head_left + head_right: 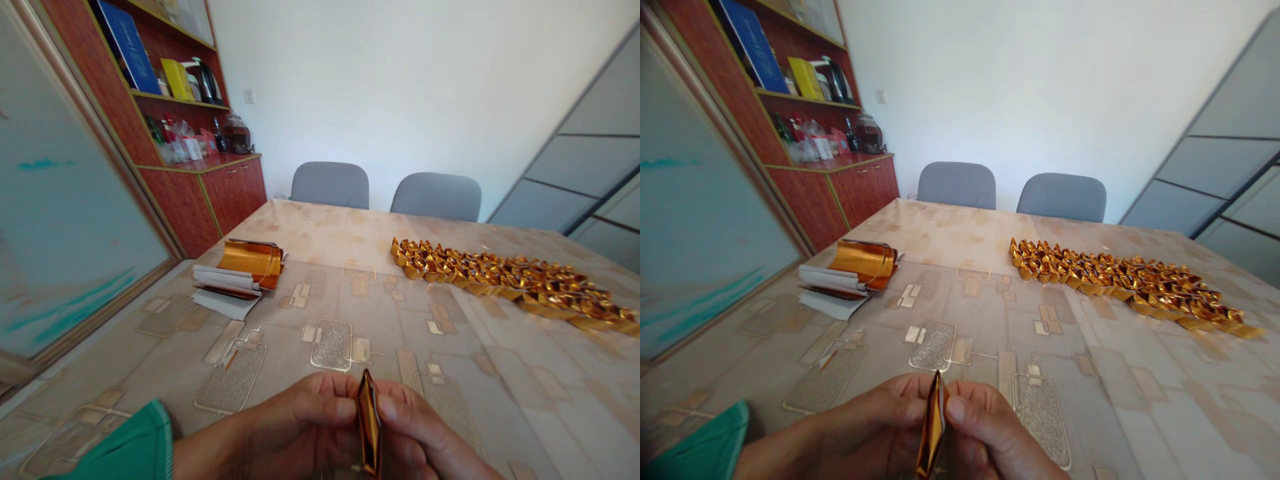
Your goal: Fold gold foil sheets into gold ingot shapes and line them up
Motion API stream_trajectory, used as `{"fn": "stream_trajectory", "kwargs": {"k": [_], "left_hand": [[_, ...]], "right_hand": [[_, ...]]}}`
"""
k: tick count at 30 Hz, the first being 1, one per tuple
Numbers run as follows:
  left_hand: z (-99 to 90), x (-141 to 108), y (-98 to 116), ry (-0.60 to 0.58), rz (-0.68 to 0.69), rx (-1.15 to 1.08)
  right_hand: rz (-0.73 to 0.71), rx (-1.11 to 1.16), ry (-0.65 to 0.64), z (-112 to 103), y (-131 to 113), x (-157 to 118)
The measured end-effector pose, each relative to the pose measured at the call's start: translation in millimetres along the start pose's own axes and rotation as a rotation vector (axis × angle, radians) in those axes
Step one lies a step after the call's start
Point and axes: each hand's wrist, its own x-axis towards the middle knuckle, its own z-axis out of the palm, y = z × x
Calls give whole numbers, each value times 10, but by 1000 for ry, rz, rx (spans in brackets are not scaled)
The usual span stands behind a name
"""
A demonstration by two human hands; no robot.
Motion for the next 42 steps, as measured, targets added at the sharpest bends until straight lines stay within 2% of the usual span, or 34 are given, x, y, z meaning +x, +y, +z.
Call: {"fn": "stream_trajectory", "kwargs": {"k": [2,5,10,15,18,22,26,29,32,36,40,42], "left_hand": [[-32,15,-18,-12,17,-6],[-93,34,-47,-13,16,9],[-136,38,-76,17,17,-45],[-162,1,-89,144,40,-243],[-175,-16,-87,192,54,-289],[-148,-15,-88,237,106,-230],[-85,6,-82,250,135,-52],[-57,26,-78,311,148,40],[-67,40,-85,360,123,65],[-81,44,-94,366,100,55],[-57,43,-95,448,93,109],[-57,41,-94,441,101,117]], "right_hand": [[-23,9,108,-20,23,-29],[2,-25,160,-78,69,-25],[-20,-72,113,-77,77,26],[-7,-59,92,-88,60,45],[16,-47,87,-118,54,53],[20,-53,74,-112,37,61],[-1,-59,37,-108,53,79],[-6,-45,14,-110,76,88],[-1,-21,-3,-101,82,92],[-1,-11,1,-93,79,97],[24,6,-54,-105,92,95],[23,20,-49,-115,99,89]]}}
